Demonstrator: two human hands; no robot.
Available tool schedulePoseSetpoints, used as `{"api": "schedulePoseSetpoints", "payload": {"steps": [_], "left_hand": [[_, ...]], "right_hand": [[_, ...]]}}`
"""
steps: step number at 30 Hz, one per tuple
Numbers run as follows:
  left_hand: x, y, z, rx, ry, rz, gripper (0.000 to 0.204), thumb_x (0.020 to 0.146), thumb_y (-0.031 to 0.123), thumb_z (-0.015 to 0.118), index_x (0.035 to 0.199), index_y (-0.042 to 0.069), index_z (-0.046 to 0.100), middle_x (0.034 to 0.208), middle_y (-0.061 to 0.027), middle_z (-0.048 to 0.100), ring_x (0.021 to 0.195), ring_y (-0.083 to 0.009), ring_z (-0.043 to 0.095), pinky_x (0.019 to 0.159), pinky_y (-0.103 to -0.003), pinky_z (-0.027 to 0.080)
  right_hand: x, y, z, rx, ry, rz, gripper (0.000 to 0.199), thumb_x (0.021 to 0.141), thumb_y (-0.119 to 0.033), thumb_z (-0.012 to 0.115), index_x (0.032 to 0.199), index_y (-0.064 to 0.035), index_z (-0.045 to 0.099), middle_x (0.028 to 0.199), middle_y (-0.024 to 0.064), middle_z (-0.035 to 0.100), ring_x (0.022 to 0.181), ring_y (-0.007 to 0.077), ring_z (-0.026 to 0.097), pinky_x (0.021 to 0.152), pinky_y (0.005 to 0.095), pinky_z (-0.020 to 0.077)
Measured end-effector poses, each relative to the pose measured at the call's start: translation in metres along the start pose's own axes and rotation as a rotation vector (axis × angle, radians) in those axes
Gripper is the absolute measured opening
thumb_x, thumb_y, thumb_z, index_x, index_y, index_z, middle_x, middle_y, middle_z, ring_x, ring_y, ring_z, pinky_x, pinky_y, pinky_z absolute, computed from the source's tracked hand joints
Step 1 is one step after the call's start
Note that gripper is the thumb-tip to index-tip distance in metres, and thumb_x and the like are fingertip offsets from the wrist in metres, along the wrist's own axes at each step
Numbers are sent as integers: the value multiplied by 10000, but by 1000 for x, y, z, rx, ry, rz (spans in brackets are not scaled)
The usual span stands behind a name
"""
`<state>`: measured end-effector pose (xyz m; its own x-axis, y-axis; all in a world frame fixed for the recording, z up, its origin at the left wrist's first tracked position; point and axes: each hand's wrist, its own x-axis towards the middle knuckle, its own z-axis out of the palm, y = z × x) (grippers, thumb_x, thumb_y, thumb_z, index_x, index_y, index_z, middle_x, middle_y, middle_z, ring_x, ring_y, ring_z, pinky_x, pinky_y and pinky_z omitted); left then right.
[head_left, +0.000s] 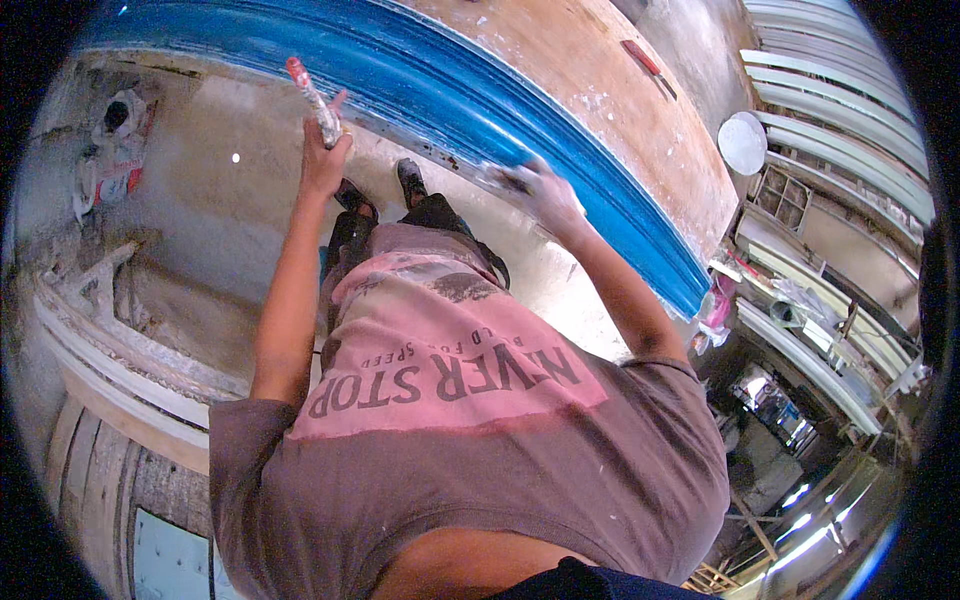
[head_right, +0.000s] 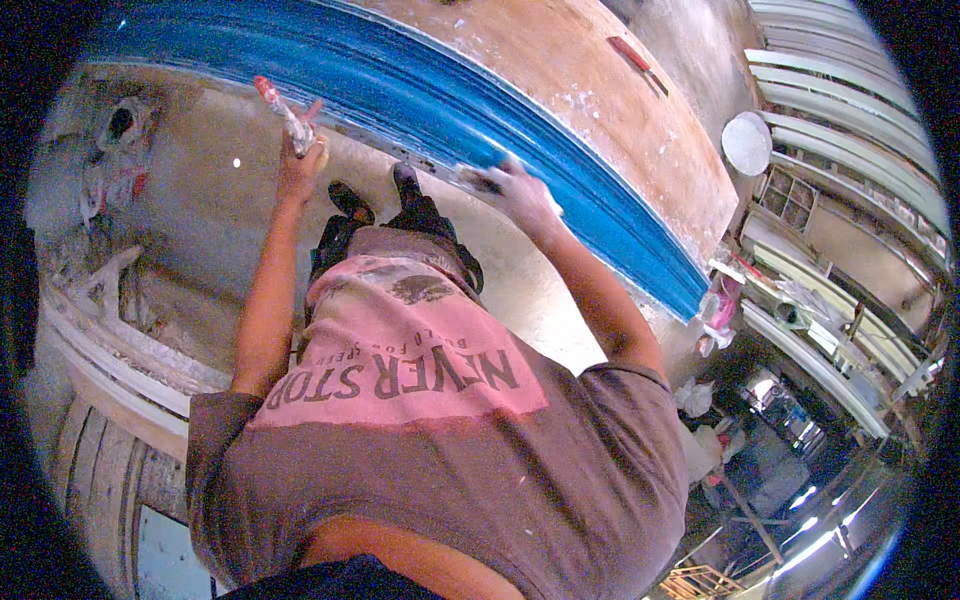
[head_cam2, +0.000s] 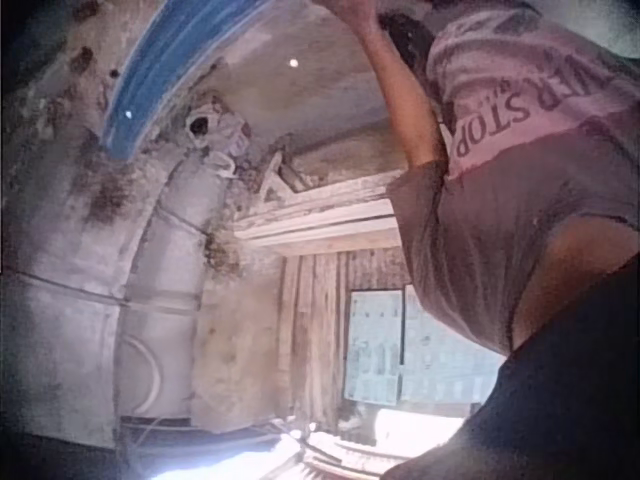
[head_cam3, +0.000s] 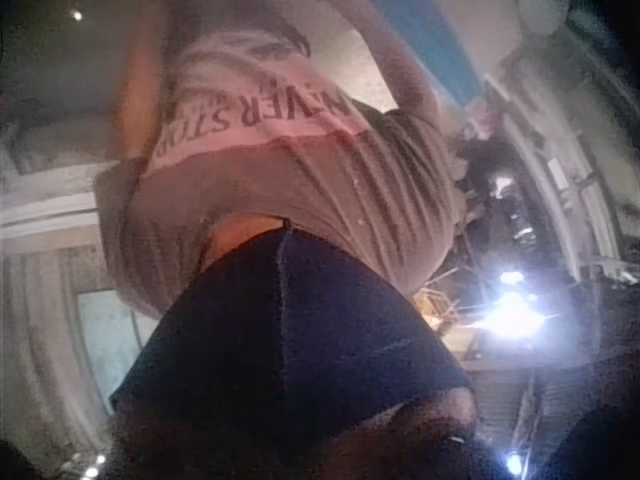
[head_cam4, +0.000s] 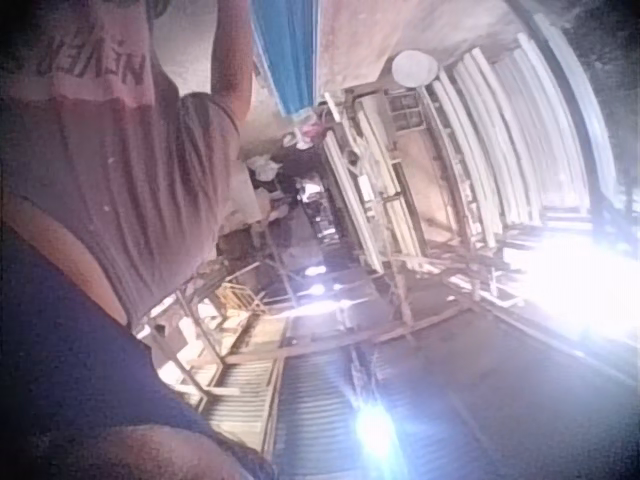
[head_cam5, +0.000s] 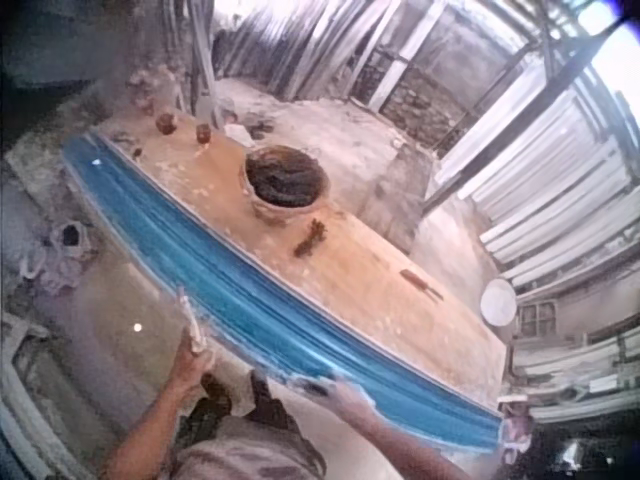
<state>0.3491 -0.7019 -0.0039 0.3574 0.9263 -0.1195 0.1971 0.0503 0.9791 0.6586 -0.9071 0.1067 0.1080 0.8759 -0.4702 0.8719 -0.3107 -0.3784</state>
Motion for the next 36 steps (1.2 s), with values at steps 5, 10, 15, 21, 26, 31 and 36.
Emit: {"api": "schedulePoseSetpoints", "payload": {"steps": [5,10,15,21,26,31,36], "left_hand": [[-10,1,-33,17,168,22,546,788,57,586,1332,80,538,1165,-89,499,1073,-232,499,1006,-352,379],[-31,-33,-64,-268,294,-148,515,792,29,559,1301,77,494,1207,-77,518,1132,-220,494,1033,-341,366],[-38,-16,-86,-256,302,-140,507,795,18,542,1296,72,484,1145,-54,547,1123,-183,489,1026,-328,371],[-54,-40,-130,-459,463,-246,518,777,30,541,1291,69,598,1095,-8,525,977,-117,508,875,-269,447],[-56,-124,-205,-573,486,-309,493,790,39,527,1277,67,598,1148,-11,556,1017,-136,520,914,-283,443],[-40,-83,-211,-432,612,-126,489,814,45,528,1301,57,567,1257,-23,562,1061,-146,521,951,-292,434],[-5,-50,-207,-429,549,-281,488,826,37,533,1314,54,536,1343,-57,558,1124,-144,519,993,-290,416]], "right_hand": [[-13,29,8,-59,-58,86,420,895,-342,661,1305,-248,641,1202,153,563,1054,354,629,888,439,521],[144,-134,-5,24,24,-211,352,921,-251,583,1267,-275,644,1125,200,572,1018,400,623,867,494,510],[294,-227,6,-40,199,-465,243,905,-149,514,1091,-101,664,1028,236,615,896,434,650,808,511,544],[191,-143,19,5,65,-331,382,927,-342,600,1255,-152,648,1116,216,585,1066,415,585,964,461,476],[45,-36,10,21,-51,72,373,907,-268,637,1258,-144,657,1095,195,601,1032,389,610,933,436,487],[135,-84,15,-99,8,-205,336,975,-297,565,1275,-180,659,1042,173,663,1011,393,605,1030,457,425],[348,-260,20,-29,210,-561,273,934,-247,545,1132,-101,663,1042,268,608,975,433,632,814,518,534]]}}
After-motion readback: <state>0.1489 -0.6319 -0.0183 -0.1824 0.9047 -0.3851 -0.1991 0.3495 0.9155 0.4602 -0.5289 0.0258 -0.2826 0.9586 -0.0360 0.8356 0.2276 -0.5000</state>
